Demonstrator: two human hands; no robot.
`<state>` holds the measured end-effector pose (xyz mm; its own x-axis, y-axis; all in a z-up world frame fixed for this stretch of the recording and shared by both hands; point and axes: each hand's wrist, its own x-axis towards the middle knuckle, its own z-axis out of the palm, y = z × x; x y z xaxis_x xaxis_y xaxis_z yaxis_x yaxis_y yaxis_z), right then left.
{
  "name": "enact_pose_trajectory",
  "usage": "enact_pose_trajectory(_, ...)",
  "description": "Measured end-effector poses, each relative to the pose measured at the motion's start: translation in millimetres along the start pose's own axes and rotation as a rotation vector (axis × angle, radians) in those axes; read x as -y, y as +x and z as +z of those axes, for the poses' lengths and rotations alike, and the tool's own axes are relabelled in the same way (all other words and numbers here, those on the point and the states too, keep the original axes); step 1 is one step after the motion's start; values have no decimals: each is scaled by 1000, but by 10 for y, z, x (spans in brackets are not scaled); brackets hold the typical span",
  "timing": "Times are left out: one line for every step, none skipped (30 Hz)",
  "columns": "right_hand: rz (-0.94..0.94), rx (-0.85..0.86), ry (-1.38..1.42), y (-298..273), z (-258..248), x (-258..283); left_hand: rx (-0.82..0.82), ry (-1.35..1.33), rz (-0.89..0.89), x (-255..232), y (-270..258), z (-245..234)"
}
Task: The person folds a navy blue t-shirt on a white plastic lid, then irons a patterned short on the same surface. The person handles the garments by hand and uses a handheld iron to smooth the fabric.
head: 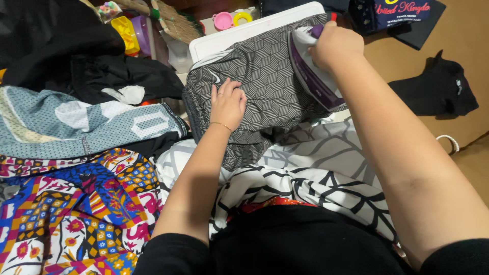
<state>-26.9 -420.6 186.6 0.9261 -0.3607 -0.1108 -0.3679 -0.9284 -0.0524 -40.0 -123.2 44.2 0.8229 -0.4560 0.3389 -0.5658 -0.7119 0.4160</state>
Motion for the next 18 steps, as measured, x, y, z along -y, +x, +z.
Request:
enact_pose_trajectory(8, -3, 5, 10, 14, -34, 7, 11, 0, -6, 5, -15)
enact_pose_trajectory(15, -7, 10, 14, 20, -62, 25, 10, -17, -24, 9, -24)
enact_pose_trajectory(-3, -6, 14, 14, 30, -65, 45, 11, -33, -36, 10, -41)
enact_pose_trajectory(-21, -6, 19, 7, 40, -49, 65, 12, -49, -48, 13, -57)
enact_pose_trajectory(-40, -4, 22, -4, 43, -30, 64, 27, -43, -64, 8, -72)
enact_pose_trajectory(-76, 0, 19, -12, 36, -11, 63, 42, -37, -77, 7, -84)
enact_pose_trajectory(-112, 6, 16, -24, 31, 9, 63, 56, -32, -93, 5, -87)
enact_pose_trajectory(-147, 12, 12, -36, 25, 35, 70, 70, -34, -104, 10, -90)
enact_pose_trajectory(-211, 35, -9, -45, 12, 63, 76, 86, -39, -110, 8, -96)
enact_pose_trajectory(-276, 58, -31, -48, -8, 84, 83, 101, -43, -115, 5, -101)
enact_pose_trajectory(-341, 82, -52, -56, -27, 100, 85, 92, -52, -122, -1, -109)
enact_pose_trajectory(-347, 78, -54, -71, -42, 110, 87, 83, -62, -126, -7, -120)
enact_pose_trajectory(-354, 72, -58, -83, -63, 118, 87, 74, -72, -130, -3, -130)
enact_pose_trajectory(-362, 67, -63, -97, -79, 125, 97, 72, -86, -131, 3, -140)
enact_pose_trajectory(-394, 52, -65, -109, -92, 119, 109, 70, -101, -130, -6, -148)
enact_pose_trajectory(-426, 37, -68, -115, -112, 95, 121, 68, -117, -127, -17, -154)
enact_pose_trajectory(-458, 25, -70, -138, -116, 72, 128, 70, -120, -124, -32, -159)
enact_pose_trajectory(-471, 62, -99, -162, -116, 48, 136, 73, -124, -115, -36, -166)
